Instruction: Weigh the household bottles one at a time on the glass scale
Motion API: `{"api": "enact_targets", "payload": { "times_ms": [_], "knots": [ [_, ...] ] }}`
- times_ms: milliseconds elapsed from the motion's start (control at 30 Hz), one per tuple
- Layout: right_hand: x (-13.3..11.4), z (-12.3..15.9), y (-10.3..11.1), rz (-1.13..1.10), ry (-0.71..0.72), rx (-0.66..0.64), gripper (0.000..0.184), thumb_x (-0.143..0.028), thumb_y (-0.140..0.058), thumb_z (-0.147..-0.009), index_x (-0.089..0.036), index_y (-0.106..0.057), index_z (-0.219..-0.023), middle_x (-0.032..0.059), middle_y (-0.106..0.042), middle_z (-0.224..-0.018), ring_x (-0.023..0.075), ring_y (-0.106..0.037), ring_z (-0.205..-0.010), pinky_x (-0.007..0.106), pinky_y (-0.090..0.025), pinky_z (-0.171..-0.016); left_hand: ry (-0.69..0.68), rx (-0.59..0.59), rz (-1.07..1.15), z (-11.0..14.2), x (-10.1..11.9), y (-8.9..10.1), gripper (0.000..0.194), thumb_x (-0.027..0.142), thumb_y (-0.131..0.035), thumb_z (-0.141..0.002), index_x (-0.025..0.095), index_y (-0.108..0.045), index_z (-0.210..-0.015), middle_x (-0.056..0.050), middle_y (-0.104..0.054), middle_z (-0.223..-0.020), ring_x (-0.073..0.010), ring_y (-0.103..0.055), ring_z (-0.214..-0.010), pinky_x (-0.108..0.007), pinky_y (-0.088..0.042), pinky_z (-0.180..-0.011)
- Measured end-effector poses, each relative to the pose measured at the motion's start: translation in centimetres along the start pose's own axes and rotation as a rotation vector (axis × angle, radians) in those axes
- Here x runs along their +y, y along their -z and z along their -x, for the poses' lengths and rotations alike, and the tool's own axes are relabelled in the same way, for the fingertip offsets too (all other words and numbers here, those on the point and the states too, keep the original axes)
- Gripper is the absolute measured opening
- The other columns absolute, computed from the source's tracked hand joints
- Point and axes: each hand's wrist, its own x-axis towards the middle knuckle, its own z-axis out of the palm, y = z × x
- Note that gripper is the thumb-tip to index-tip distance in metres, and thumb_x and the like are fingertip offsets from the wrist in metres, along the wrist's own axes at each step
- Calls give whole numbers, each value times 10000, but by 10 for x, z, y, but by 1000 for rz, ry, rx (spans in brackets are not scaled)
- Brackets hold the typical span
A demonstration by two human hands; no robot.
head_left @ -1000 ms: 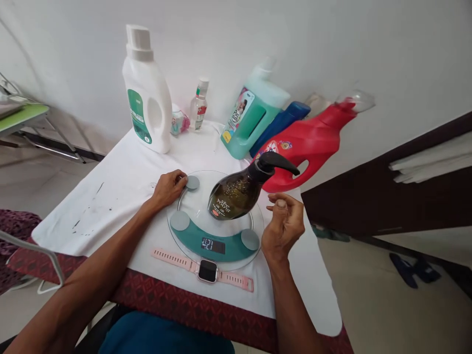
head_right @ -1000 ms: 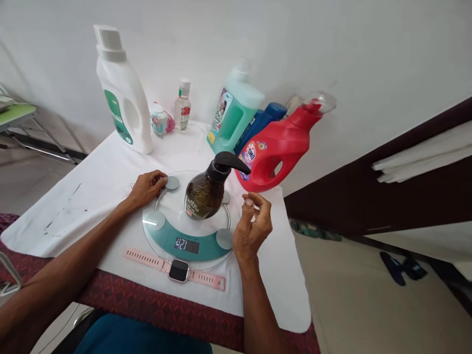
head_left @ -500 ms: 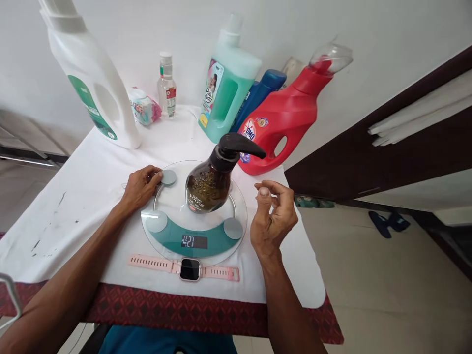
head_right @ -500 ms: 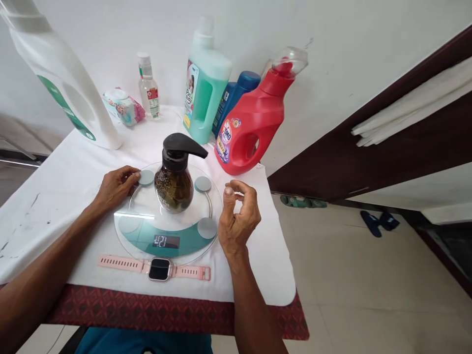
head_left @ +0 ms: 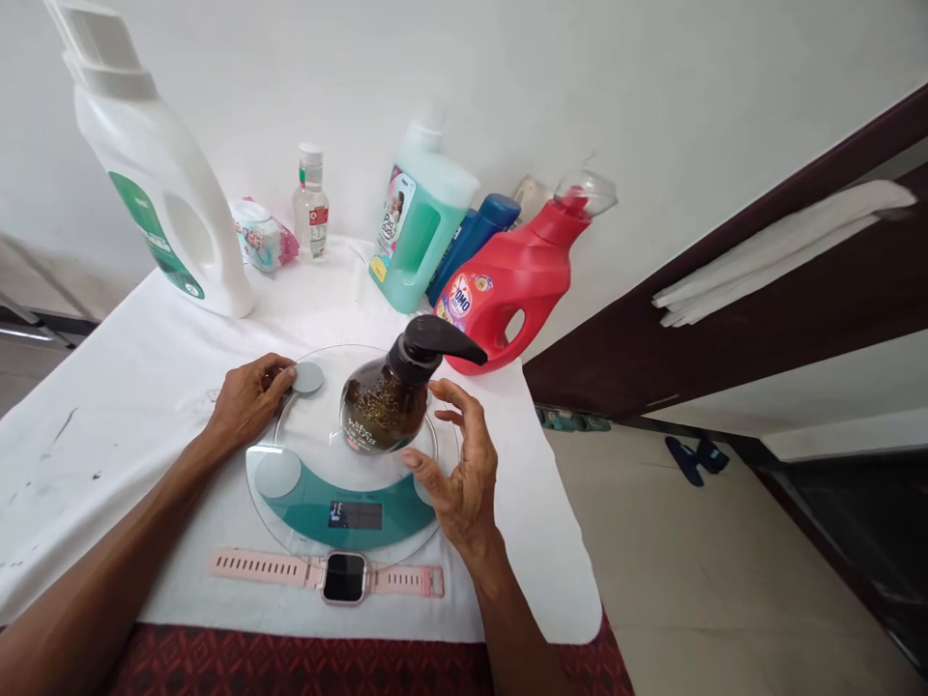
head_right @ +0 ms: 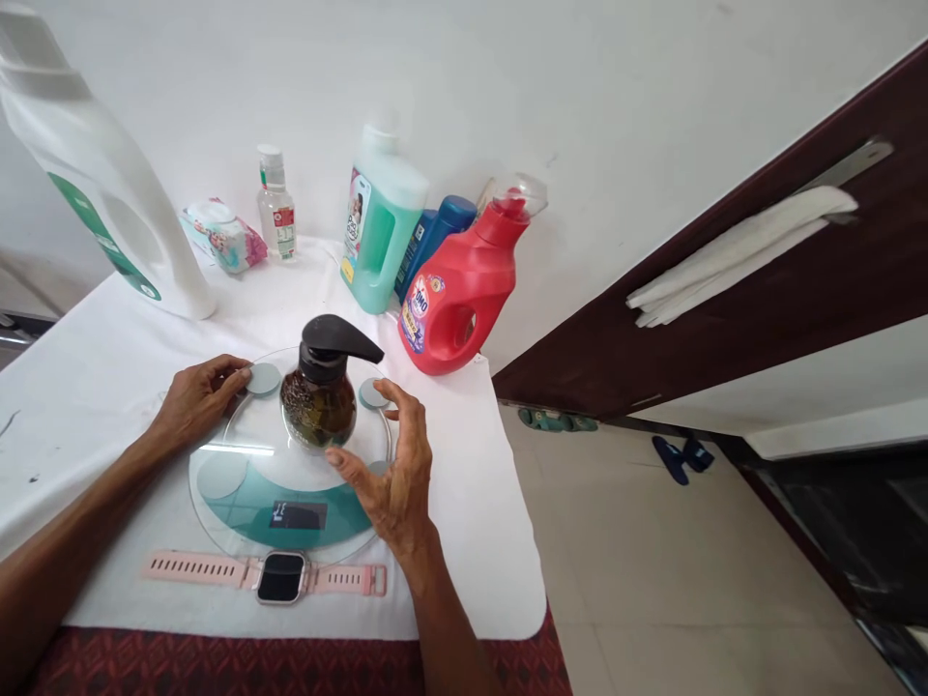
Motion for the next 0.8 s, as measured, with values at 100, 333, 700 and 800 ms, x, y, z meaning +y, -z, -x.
{"api": "enact_targets", "payload": {
  "times_ms": [100,333,700,800],
  "knots": [
    [-17,-7,-8,-9,-49,-67,847,-643,-794,-808,-280,-463,-1498,123,-577,-1490,317,-585,-1327,554,-528,-1071,-3,-4,11,0,-2,-1,403,568,-528,-906,226,-727,-981,2,-694,-705,-185,-601,-591,-317,-454,-639],
    [-45,-12,-32,-139,-307,-60,528,-466,-816,-843,-291,-613,-1298,77,-714,-1263,281,-695,-1140,499,-588,-971,-51,-7,7,-3,-7,-2,342,496,-515,-921,227,-722,-961,-21,-721,-771,-200,-622,-687,-314,-425,-654],
    [-10,-91,-38,57,-219,303,651,-536,-837,-763,-169,-650,-1267,134,-746,-1178,297,-710,-1058,478,-562,-953,-45,-48,10,-7,-12,-6,269,399,-486,-973,220,-684,-1006,-42,-733,-840,-232,-649,-785,-340,-421,-708],
    [27,-126,-51,167,-182,305,754,-612,-797,-753,-132,-616,-1305,190,-717,-1231,330,-688,-1105,524,-535,-989,-35,-59,10,-7,-13,-7,265,390,-468,-984,224,-673,-1005,-41,-727,-839,-236,-642,-794,-346,-411,-714]
  ]
}}
